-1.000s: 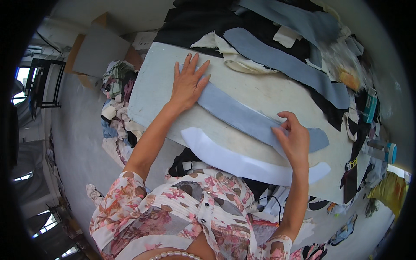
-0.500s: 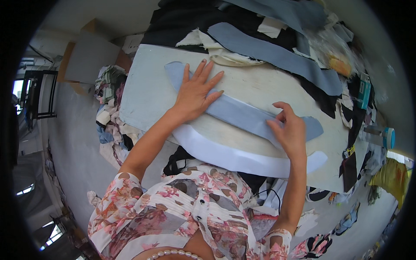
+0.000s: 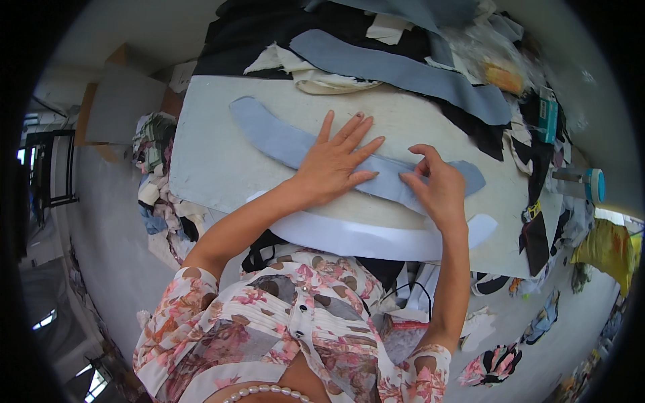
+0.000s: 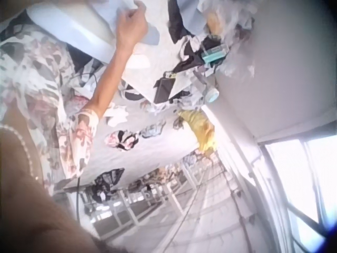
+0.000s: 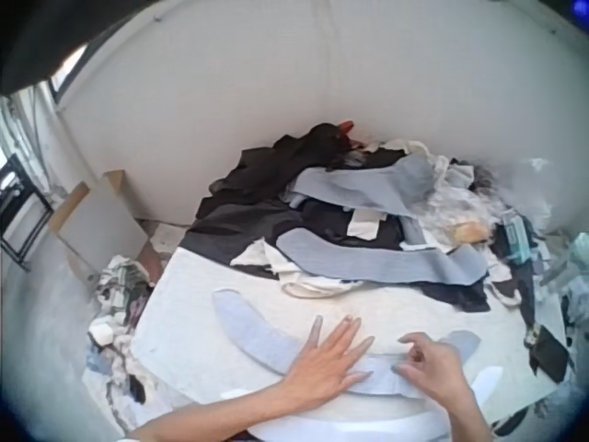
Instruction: The person repeatedly folds a light blue fabric piece on a white table, smoothing it with both hands. The person also briefly handles a white fabric piece and a dark fabric piece, then returns to folding the blue piece.
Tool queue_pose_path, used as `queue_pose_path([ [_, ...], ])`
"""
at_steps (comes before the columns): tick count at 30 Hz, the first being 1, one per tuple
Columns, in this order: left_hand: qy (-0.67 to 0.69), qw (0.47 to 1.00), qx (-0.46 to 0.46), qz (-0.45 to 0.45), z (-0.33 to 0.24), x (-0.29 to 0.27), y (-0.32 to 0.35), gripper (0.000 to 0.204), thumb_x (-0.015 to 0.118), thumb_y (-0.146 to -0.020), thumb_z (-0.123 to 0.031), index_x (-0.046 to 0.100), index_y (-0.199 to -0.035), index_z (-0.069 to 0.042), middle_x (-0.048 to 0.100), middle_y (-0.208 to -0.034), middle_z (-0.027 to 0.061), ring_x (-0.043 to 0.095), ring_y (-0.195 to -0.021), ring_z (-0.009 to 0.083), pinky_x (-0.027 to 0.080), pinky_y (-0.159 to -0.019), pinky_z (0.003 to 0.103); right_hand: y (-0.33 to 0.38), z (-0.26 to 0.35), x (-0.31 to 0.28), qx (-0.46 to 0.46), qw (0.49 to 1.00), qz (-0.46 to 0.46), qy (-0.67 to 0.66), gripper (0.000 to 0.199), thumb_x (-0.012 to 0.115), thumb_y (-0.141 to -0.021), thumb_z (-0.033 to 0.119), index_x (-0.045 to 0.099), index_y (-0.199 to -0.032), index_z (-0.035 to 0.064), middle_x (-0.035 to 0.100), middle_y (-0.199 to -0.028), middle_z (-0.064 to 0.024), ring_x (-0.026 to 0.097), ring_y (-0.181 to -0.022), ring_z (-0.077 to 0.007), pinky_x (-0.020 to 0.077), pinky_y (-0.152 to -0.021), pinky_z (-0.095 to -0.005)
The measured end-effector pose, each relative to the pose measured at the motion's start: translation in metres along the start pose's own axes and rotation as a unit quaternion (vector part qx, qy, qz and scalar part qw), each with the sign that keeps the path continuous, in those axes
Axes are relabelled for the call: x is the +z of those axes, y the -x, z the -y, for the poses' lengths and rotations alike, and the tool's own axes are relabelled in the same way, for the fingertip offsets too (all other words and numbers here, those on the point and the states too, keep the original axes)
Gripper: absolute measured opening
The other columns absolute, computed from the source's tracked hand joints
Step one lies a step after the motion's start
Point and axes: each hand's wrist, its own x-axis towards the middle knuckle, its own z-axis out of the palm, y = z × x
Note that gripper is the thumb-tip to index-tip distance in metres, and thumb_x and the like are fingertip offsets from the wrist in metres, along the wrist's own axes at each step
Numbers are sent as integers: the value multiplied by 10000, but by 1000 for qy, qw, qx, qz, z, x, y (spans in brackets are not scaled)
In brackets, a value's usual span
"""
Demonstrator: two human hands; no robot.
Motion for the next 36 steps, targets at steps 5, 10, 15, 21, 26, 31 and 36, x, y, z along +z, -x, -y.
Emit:
queue_pose_path([
  [5, -1, 1000, -2, 12, 2, -3, 0, 593, 414, -977, -500, 380, -1486, -196, 252, -1577, 119, 148, -1485, 263, -6, -1194, 545, 16, -20, -36, 51, 997, 15, -49, 425, 746, -733, 67, 628, -1140, 99, 577, -727, -25, 569, -675, -151, 461, -648, -287],
  [10, -6, 1000, 0, 10, 2, -2, 0, 599, 397, -977, -513, 378, -1487, -200, 253, -1576, 116, 151, -1483, 267, -5, -1195, 542, 15, -29, -35, 37, 998, -52, -6, 420, 746, -742, 62, 628, -1143, 105, 582, -751, -30, 575, -692, -152, 473, -675, -277],
  [15, -5, 1000, 6, 2, 3, -1, 1, 614, 414, -968, -525, 383, -1483, -192, 254, -1574, 125, 155, -1482, 268, 5, -1194, 545, 13, -34, -25, 25, 995, -77, 53, 427, 760, -753, 94, 617, -1153, 136, 608, -764, -49, 615, -706, -196, 492, -682, -304],
  [21, 15, 998, 46, -35, -26, -4, -18, 665, 470, -936, -545, 391, -1474, -163, 266, -1562, 162, 171, -1478, 284, 30, -1182, 567, 12, -34, -23, 35, 995, -65, 61, 444, 767, -753, 111, 607, -1166, 149, 629, -788, -67, 640, -729, -238, 502, -693, -334],
  [26, 42, 996, 80, 1, -36, 18, -26, 679, 462, -942, -537, 368, -1486, -140, 266, -1564, 153, 170, -1479, 278, 22, -1185, 559, 17, -35, -34, 33, 996, -76, 45, 434, 749, -765, 89, 614, -1176, 130, 635, -808, -67, 634, -716, -212, 498, -673, -318],
  [31, 39, 996, 75, 17, -36, 14, -26, 663, 422, -964, -528, 338, -1502, -151, 256, -1572, 140, 162, -1482, 271, 5, -1191, 544, 27, -64, -45, 112, 978, -157, -75, 401, 692, -796, 30, 622, -1186, 93, 608, -821, -9, 533, -661, -92, 452, -622, -230],
  [36, 33, 997, 68, 17, -35, 14, -26, 629, 380, -985, -506, 316, -1513, -170, 243, -1577, 138, 153, -1484, 270, -5, -1197, 529, 29, -78, -32, 110, 964, -213, -111, 400, 681, -804, 6, 620, -1189, 94, 599, -832, 4, 478, -613, -65, 435, -601, -206],
])
